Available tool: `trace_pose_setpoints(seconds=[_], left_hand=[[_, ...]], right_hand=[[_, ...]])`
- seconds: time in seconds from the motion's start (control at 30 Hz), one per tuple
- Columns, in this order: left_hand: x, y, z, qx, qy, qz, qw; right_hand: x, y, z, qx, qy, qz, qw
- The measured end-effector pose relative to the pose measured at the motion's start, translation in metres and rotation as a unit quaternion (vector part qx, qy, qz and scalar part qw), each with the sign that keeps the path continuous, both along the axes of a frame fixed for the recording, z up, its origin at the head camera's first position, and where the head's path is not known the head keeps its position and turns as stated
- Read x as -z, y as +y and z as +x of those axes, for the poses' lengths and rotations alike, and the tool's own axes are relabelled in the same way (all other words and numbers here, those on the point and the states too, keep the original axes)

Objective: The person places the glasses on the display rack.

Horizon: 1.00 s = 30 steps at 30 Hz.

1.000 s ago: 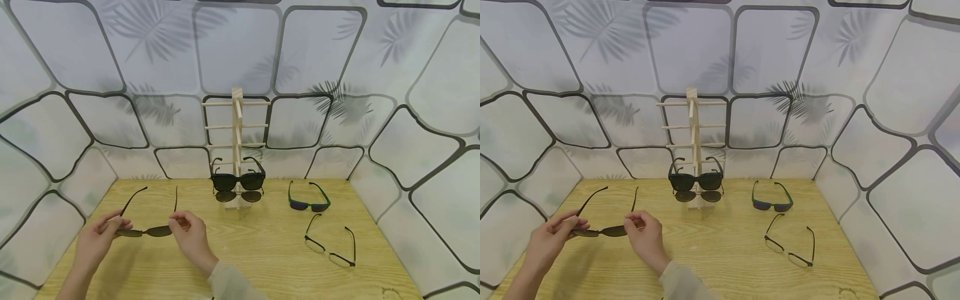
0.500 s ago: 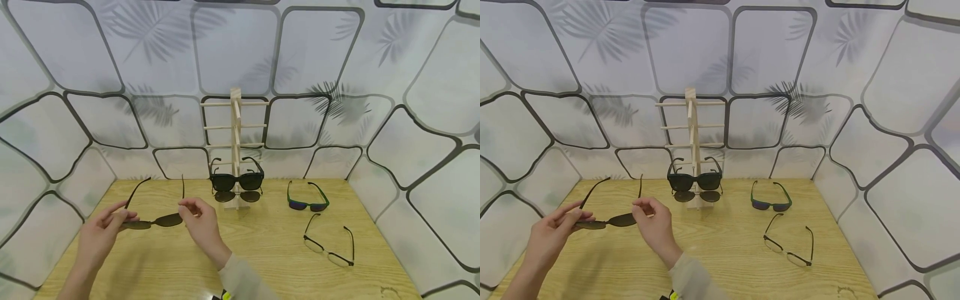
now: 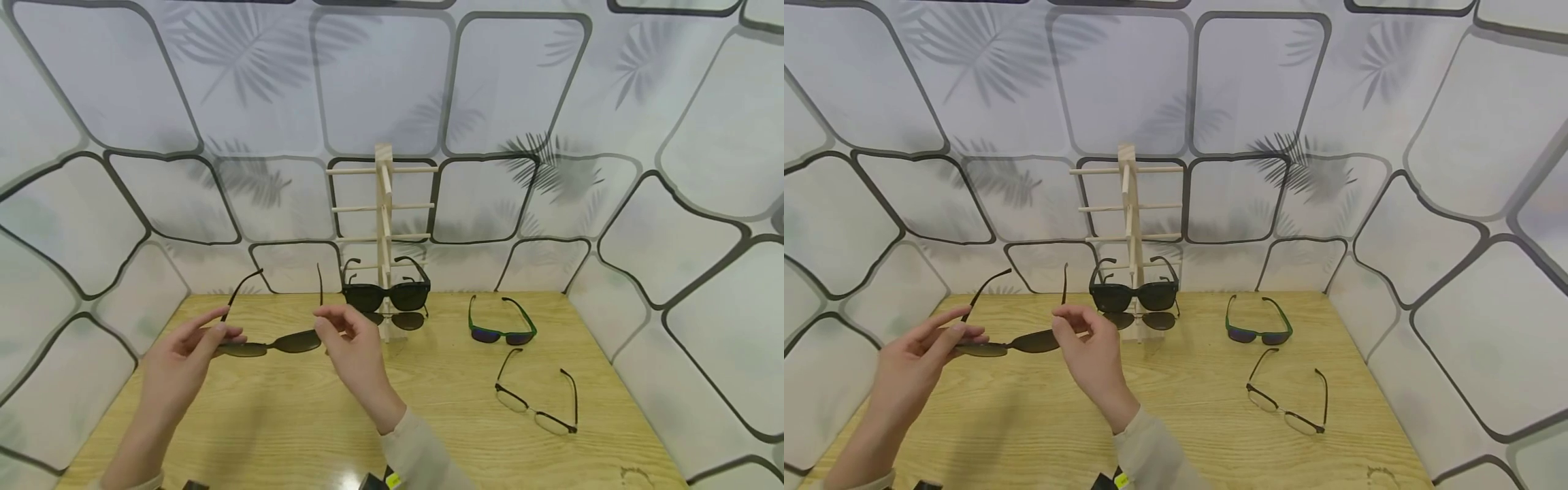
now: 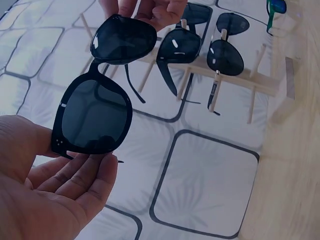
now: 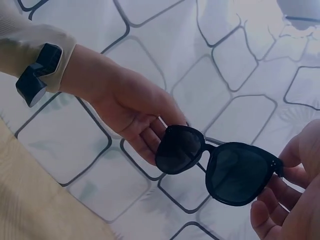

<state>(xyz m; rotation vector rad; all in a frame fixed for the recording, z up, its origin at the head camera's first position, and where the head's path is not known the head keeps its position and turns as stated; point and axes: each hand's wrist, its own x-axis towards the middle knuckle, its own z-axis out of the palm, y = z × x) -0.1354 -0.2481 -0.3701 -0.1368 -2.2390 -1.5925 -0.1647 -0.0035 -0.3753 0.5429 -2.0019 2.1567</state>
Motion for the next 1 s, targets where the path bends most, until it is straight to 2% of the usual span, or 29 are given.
trace_pose_setpoints(seconds=[0.37, 0.53, 0.73, 1.0], left_hand=[[-0.016, 0.024, -0.008, 0.000, 0.017, -0.034, 0.9993], [-0.023, 0.035, -0.013, 0.004, 0.028, -0.030, 0.9991], [-0.029, 0.051, -0.020, 0.025, 0.048, -0.021, 0.9983], [-0.033, 0.065, -0.025, 0.044, 0.065, -0.009, 0.9968]], right_hand=[[-0.011, 0.024, -0.003, 0.018, 0.024, -0.023, 0.9993], [-0.017, 0.033, -0.004, 0.041, 0.038, -0.036, 0.9978], [-0.023, 0.046, -0.006, 0.078, 0.034, -0.038, 0.9957], [-0.030, 0.059, -0.004, 0.092, 0.019, -0.041, 0.9948]])
